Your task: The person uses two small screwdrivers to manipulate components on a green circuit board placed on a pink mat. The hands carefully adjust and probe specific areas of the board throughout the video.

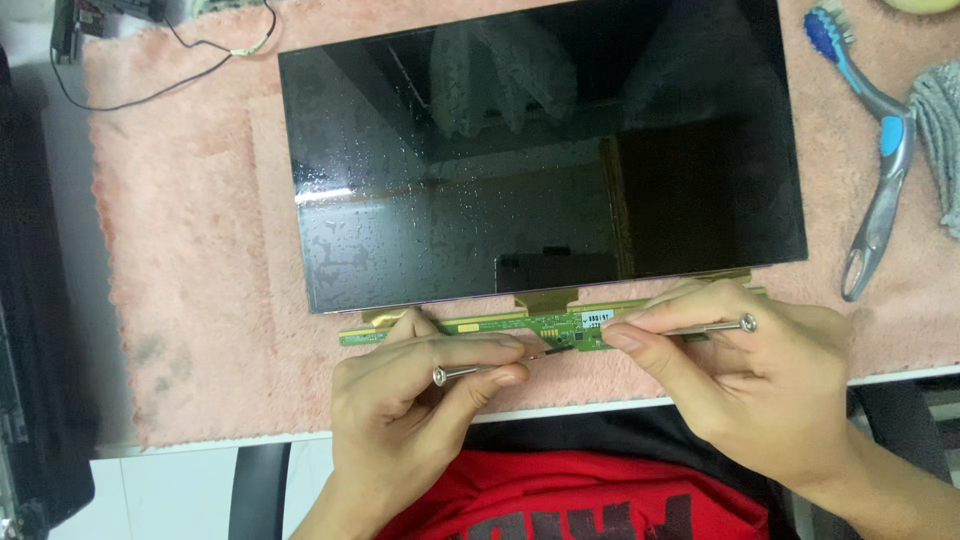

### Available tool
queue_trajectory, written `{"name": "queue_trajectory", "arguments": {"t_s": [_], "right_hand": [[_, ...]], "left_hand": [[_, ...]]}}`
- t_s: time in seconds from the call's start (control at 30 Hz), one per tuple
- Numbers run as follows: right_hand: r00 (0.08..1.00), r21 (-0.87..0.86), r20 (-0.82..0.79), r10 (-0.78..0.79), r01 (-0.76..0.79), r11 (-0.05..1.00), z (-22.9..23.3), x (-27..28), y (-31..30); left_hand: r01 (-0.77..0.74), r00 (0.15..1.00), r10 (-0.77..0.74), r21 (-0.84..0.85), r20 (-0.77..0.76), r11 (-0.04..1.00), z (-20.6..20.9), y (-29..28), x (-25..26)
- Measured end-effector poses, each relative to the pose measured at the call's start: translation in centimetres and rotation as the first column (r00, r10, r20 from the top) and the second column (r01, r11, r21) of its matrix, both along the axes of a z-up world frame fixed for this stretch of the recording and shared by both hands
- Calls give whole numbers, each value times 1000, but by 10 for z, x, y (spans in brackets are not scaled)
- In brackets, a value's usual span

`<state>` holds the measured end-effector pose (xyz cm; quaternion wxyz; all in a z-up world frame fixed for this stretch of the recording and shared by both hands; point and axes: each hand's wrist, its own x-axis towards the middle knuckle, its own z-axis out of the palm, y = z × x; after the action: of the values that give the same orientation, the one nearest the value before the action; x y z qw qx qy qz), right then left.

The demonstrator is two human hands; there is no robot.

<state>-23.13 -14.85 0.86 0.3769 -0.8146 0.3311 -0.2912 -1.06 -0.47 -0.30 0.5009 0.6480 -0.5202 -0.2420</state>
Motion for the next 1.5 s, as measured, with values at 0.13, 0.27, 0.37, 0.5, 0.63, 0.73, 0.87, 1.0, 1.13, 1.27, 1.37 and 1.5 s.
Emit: {"name": "queue_trajectory", "arguments": {"t_s": [0.13, 0.27, 0.37, 0.5, 0.63, 0.73, 0.87, 1.0, 1.13, 1.27, 1.37, 1.5], "right_hand": [[997, -65, -16, 71, -71, 995, 6, 3, -4], [998, -86, -32, 54, -57, 995, 2, 1, -2], [998, -92, -43, 55, -59, 994, -1, -1, -2], [996, -71, -21, 89, -91, 993, 2, 2, -4], [996, -65, -48, 69, -72, 995, 3, 2, -3], [995, -62, -58, 81, -84, 994, 5, 2, -4], [994, -97, -72, 86, -93, 991, 4, 2, -4], [994, -98, -45, 101, -105, 990, 4, 3, -4], [995, -95, -26, 92, -94, 991, 2, 4, -2], [998, -54, -26, 59, -60, 997, 3, 4, 0], [997, -73, -40, 69, -72, 995, 4, 3, -1], [995, -76, -50, 84, -88, 993, 4, 2, -2]], "left_hand": [[1, 1000, -1, -3, -13, 1000, 7, -4, -1], [-4, 1000, 4, 29, 15, 1000, 9, -4, -1], [-7, 1000, 7, 20, 20, 1000, 8, -4, -2], [-1, 999, 1, 20, 34, 1000, 9, -5, -3], [-5, 999, 2, 37, 55, 999, 7, -4, -2], [-1, 999, -1, 33, 54, 999, 6, -3, -2], [2, 998, -5, 44, 67, 999, 6, -3, -3], [-9, 998, 7, 38, 68, 999, 8, -4, -4], [-22, 996, 18, 46, 87, 999, 6, -3, -5], [-21, 996, 18, 38, 83, 999, 6, -3, -5], [-22, 996, 18, 38, 83, 999, 6, -3, -4], [-19, 997, 15, 42, 79, 999, 6, -2, -4]]}}
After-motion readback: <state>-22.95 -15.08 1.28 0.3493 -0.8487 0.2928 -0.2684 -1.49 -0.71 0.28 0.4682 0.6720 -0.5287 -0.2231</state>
